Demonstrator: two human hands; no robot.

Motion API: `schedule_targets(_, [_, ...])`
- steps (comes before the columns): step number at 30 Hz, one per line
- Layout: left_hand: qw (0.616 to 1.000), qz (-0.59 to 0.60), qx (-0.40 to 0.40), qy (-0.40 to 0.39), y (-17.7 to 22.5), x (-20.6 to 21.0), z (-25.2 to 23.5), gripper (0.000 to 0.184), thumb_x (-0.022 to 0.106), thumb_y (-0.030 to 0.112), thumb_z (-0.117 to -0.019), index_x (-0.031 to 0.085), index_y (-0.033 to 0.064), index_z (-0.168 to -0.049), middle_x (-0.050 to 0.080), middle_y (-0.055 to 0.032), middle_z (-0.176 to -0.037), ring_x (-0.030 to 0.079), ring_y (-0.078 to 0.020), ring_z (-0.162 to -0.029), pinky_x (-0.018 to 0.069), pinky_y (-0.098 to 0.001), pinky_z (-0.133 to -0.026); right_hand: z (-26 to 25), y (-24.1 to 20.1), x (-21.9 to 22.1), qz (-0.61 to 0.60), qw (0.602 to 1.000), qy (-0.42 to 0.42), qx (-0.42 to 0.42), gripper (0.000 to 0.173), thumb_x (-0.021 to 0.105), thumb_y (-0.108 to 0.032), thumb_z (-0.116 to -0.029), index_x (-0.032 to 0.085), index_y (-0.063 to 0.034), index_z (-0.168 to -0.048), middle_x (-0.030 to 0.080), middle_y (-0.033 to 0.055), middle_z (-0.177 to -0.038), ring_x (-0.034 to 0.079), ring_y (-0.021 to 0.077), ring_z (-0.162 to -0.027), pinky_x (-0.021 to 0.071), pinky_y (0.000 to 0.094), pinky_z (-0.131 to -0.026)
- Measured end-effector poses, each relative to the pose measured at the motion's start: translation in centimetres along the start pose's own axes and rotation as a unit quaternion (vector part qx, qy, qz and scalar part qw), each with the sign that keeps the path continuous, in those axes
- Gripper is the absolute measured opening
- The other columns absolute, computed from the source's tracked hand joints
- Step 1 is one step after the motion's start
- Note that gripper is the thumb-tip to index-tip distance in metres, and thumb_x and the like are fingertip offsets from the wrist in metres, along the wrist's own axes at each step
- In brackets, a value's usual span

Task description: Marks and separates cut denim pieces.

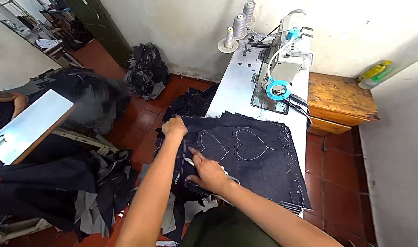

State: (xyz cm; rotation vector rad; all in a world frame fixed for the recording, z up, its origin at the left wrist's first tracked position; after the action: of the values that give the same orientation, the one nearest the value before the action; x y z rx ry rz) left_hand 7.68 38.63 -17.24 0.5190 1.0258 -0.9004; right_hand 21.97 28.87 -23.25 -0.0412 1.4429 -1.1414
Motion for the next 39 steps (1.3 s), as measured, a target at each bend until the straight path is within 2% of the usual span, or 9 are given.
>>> schedule_targets(4, [0.981,0.102,0.118,0.111,-6.9,-1.7,6.7,0.054,0.064,0.051,-0.0978,0.061,0.0074,-0.131,0.071,-0.0227,-0.098,0.07,-0.0439,-0.092,0.0536,-0.0665,-0.08,-1.9,0.5,0.6,0.07,0.995,-0.006,0.071,0.059,0.073,-0.037,-0.0922,0.053,-0.0021,-0.136,0.037,0.0113,-0.163,0.067,0.0384,-0.112,0.0563,0.0571,-0.084])
schedule_targets(6, [0.976,0.146,0.158,-0.031,-11.1,5.2,9.7,0.053,0.056,0.055,-0.1006,0.07,0.0052,-0.111,0.072,-0.0169,-0.091,0.072,-0.0353,-0.086,0.0568,-0.0604,-0.082,-1.6,0.3,0.8,0.09,0.992,-0.018,0.088,0.057,0.071,-0.036,-0.0938,0.052,-0.003,-0.136,0.033,0.0094,-0.166,0.066,0.0381,-0.112,0.0565,0.0567,-0.083])
schedule_targets(12, [0.956,0.185,0.203,-0.106,-13.1,27.2,7.4,0.064,0.052,0.046,-0.1042,0.048,-0.0002,-0.149,0.045,-0.0262,-0.153,0.045,-0.0386,-0.142,0.0365,-0.0514,-0.119,-1.9,-0.2,0.8,0.121,0.988,0.032,0.094,0.056,0.082,-0.032,-0.0864,0.057,-0.0047,-0.129,0.035,0.0075,-0.165,0.071,0.0349,-0.1,0.0589,0.0547,-0.075])
schedule_targets(15, [0.925,0.329,0.165,-0.097,-13.0,31.2,6.1,0.072,0.059,0.044,-0.1015,0.039,-0.0048,-0.15,0.049,-0.0237,-0.149,0.063,-0.0309,-0.124,0.0517,-0.0445,-0.106,-1.7,-0.4,0.6,0.144,0.984,0.06,0.085,0.055,0.087,-0.029,-0.0812,0.06,-0.0044,-0.123,0.039,0.0079,-0.163,0.072,0.0354,-0.094,0.059,0.056,-0.07])
schedule_targets(19, [0.868,0.472,0.129,0.086,-15.0,31.3,6.0,0.043,0.067,0.028,-0.099,0.058,-0.0072,-0.123,0.071,-0.0183,-0.099,0.073,-0.0292,-0.083,0.0609,-0.0489,-0.079,-1.9,-0.4,0.3,0.159,0.982,0.05,0.083,0.052,0.086,-0.025,-0.0812,0.06,-0.0026,-0.12,0.041,0.01,-0.161,0.073,0.0367,-0.092,0.0584,0.0591,-0.069])
schedule_targets(23, [0.914,0.349,0.17,0.121,-14.9,30.5,5.9,0.063,0.078,0.042,-0.0895,0.061,-0.0006,-0.132,0.051,-0.0278,-0.144,0.052,-0.0448,-0.131,0.0453,-0.0609,-0.106,-1.8,-0.9,0.0,0.168,0.981,0.065,0.078,0.052,0.089,-0.021,-0.0779,0.059,-0.0012,-0.116,0.043,0.0122,-0.16,0.072,0.0389,-0.091,0.0573,0.0603,-0.067])
schedule_targets(27, [0.911,0.284,0.25,0.167,-15.6,28.7,4.1,0.058,0.069,0.047,-0.094,0.066,-0.0003,-0.128,0.062,-0.0227,-0.137,0.049,-0.0394,-0.139,0.0248,-0.0601,-0.122,-1.8,-1.2,0.1,0.193,0.975,0.069,0.086,0.053,0.088,-0.02,-0.0794,0.058,0.0,-0.118,0.041,0.0125,-0.161,0.072,0.0398,-0.091,0.0568,0.0607,-0.067])
schedule_targets(32, [0.885,0.248,0.292,0.264,-16.1,24.8,7.3,0.016,0.061,0.007,-0.0936,0.073,0.0019,-0.103,0.071,-0.0181,-0.106,0.068,-0.0349,-0.107,0.0492,-0.0548,-0.103,-2.3,-1.3,0.2,0.212,0.97,0.068,0.099,0.056,0.089,-0.023,-0.0784,0.057,-0.0007,-0.119,0.042,0.0123,-0.16,0.072,0.0409,-0.089,0.0563,0.063,-0.067])
schedule_targets(39, [0.769,0.595,0.126,-0.197,-5.4,35.6,11.3,0.096,0.075,0.019,-0.091,0.013,-0.0097,-0.159,0.019,-0.0344,-0.163,0.024,-0.0414,-0.153,0.0246,-0.0467,-0.126,-2.3,-2.2,0.0,0.199,0.973,0.091,0.078,0.054,0.093,-0.015,-0.0735,0.06,0.0034,-0.112,0.044,0.0181,-0.157,0.07,0.0468,-0.09,0.0547,0.0676,-0.065])
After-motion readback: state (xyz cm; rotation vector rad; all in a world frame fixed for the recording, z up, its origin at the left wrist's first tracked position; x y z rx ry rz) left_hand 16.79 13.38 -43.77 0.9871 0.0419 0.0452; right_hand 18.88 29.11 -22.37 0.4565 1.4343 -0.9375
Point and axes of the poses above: each hand's wrist, its own z-axis away from the middle knuckle, its own x-axis out of the palm, y = z × x, the point moved 6 cm from there along -z, towards the middle knuckle
